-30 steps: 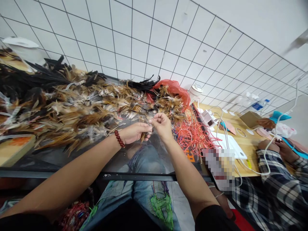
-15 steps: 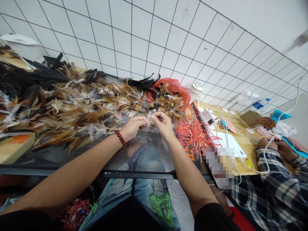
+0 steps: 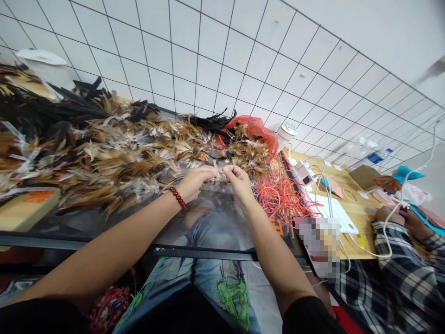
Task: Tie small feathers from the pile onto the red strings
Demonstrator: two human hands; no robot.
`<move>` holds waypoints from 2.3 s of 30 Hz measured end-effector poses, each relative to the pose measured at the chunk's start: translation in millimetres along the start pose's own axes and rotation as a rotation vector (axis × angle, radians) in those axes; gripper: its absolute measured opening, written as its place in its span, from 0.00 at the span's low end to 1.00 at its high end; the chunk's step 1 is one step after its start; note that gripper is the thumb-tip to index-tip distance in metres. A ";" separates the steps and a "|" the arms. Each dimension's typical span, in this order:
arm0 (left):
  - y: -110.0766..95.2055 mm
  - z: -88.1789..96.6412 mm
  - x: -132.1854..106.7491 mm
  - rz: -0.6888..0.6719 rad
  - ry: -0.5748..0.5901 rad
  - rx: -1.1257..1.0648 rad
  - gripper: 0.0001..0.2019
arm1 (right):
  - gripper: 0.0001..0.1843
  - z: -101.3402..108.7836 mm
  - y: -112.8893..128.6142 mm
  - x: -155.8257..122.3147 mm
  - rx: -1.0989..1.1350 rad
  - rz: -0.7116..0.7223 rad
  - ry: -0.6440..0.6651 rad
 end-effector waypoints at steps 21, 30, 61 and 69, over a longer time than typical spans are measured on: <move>2.5 -0.4 1.8 0.101 -0.032 -0.295 0.09 | 0.09 -0.5 11.0 -7.2 -0.341 0.338 0.047; -4.0 -1.2 -2.4 0.184 -0.050 -0.316 0.11 | 0.09 -3.6 3.1 -10.3 -0.407 0.325 0.045; -7.7 2.0 -4.1 -0.138 -0.162 -0.077 0.12 | 0.16 -16.3 5.3 -8.7 0.111 0.015 -0.006; -7.5 7.4 -1.5 -0.298 -0.143 -0.011 0.08 | 0.15 -18.0 2.7 -8.3 0.198 -0.046 0.038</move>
Point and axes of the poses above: each hand's wrist, its own x-axis towards the middle knuckle, its own z-axis out of the back of the hand, y = z × x, the point moved 1 cm from there along x, towards the middle knuckle, and after that the axes turned 6 degrees about z, right-handed, at the moved point
